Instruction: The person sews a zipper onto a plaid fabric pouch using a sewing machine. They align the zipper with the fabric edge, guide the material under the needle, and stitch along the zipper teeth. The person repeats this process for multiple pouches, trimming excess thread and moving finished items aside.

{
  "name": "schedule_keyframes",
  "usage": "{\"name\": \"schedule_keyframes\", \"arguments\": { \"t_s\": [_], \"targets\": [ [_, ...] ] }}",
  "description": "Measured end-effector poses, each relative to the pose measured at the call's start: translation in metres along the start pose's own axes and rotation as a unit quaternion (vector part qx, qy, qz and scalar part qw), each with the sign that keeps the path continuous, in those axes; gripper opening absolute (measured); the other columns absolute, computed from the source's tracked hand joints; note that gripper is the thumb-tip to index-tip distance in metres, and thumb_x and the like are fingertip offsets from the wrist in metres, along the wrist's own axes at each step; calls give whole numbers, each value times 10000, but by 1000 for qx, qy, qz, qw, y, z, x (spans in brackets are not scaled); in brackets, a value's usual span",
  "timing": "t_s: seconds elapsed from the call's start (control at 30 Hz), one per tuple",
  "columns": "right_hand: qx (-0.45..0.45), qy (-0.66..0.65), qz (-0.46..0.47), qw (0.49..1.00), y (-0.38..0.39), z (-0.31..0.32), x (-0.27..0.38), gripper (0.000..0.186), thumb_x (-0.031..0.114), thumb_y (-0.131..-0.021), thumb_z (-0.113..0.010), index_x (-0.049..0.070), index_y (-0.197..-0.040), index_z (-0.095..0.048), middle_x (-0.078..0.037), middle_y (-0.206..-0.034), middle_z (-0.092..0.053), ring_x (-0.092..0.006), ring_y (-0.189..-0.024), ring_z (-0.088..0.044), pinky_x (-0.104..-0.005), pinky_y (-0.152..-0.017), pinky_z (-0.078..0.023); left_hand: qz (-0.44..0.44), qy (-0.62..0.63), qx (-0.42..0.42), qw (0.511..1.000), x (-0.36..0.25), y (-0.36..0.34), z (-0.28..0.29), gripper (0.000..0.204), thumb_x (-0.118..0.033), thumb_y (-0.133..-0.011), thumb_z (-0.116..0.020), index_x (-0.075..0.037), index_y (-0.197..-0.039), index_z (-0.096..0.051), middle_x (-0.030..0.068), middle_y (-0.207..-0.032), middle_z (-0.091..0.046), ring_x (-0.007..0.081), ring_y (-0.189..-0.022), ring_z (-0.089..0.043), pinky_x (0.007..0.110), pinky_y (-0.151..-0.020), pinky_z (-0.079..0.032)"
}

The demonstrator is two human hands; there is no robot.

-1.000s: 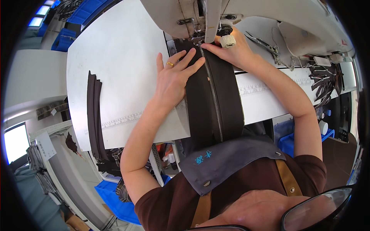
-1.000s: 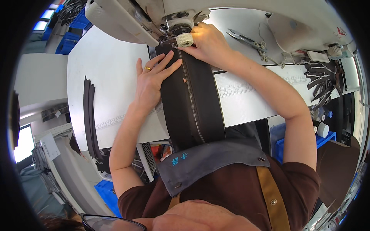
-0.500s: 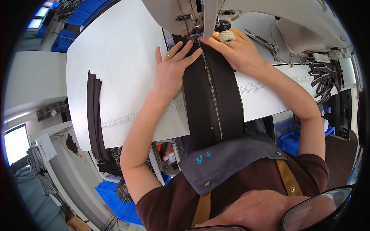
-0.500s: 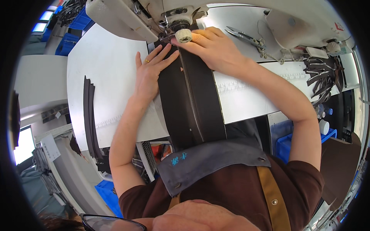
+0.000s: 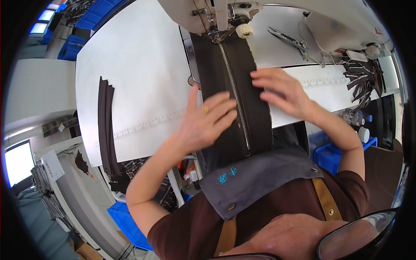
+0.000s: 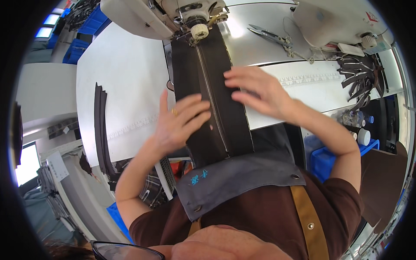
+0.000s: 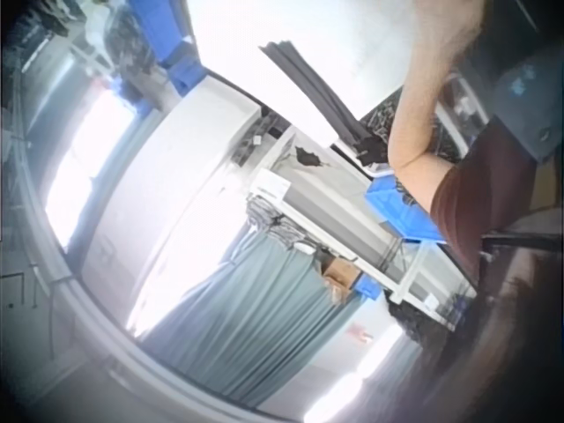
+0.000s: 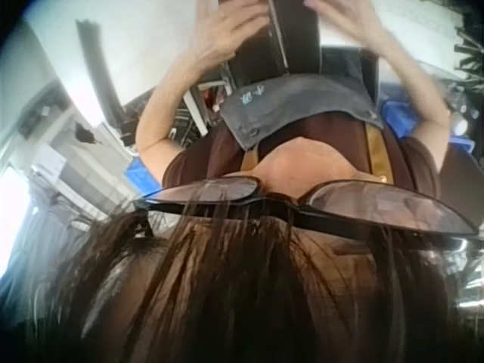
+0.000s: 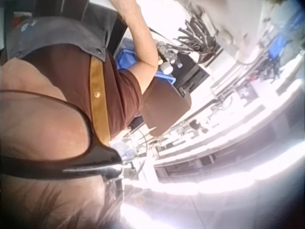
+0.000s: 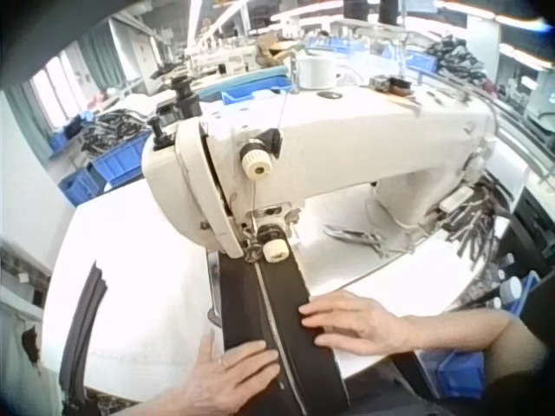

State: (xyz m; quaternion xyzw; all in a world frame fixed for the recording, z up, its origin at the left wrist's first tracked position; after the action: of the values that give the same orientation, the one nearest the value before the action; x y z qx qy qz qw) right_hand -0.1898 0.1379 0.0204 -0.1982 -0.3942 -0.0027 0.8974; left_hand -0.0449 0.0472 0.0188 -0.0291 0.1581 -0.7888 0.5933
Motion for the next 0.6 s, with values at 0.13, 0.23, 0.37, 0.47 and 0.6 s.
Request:
{"name": "schedule_keyframes", "arguments": {
  "t_s": [0.13,0.23,0.37,0.47,0.6],
  "targets": [
    [32,26,45,998,20,-22,34,368,97,-798,-649,28,-1152,-578,-124,-1238,-540,-309,-1126,-517,-396,-944,-428,158,101,14,982,-8,23,-4,429,-68,-745,-534,-138,-1160,-617,26,-1263,-559,214,-1216,-478,537,-1064,-172],
    [67,148,75,984,20,-39,46,434,144,-756,-682,88,-1174,-578,-87,-1252,-517,-286,-1100,-516,-385,-908,-439,153,99,-6,983,-10,26,-5,599,103,-634,-524,-145,-1174,-601,23,-1298,-517,212,-1224,-461,534,-1037,-254],
    [66,207,95,972,22,-39,43,404,148,-722,-701,111,-1117,-622,-65,-1234,-524,-254,-1087,-511,-378,-887,-439,175,93,0,980,-7,25,-4,441,-53,-752,-501,-207,-1139,-645,27,-1270,-536,228,-1149,-504,528,-1063,-195],
    [58,201,101,973,24,-40,44,368,142,-719,-704,98,-1080,-643,-45,-1234,-535,-252,-1086,-513,-377,-883,-442,174,88,9,981,-7,26,-5,457,-33,-746,-494,-221,-1133,-647,31,-1264,-533,239,-1165,-492,539,-1062,-189],
    [42,201,109,973,24,-40,47,363,139,-722,-702,80,-1075,-642,-33,-1210,-559,-253,-1082,-516,-379,-881,-444,176,84,31,980,-9,23,-3,480,-18,-727,-512,-238,-1132,-644,37,-1272,-514,248,-1169,-487,547,-1066,-177]
  ]
}}
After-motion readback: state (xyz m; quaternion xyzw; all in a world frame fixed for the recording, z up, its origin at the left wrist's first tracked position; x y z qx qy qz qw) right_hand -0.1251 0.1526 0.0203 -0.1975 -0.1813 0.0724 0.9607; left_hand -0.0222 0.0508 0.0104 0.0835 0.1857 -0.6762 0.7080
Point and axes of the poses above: each hand's wrist, its own y-axis away from the middle knuckle, its own z-axis out of the back of the hand, x = y × z, the point moved 8 cm from there along -y, towards the middle knuckle
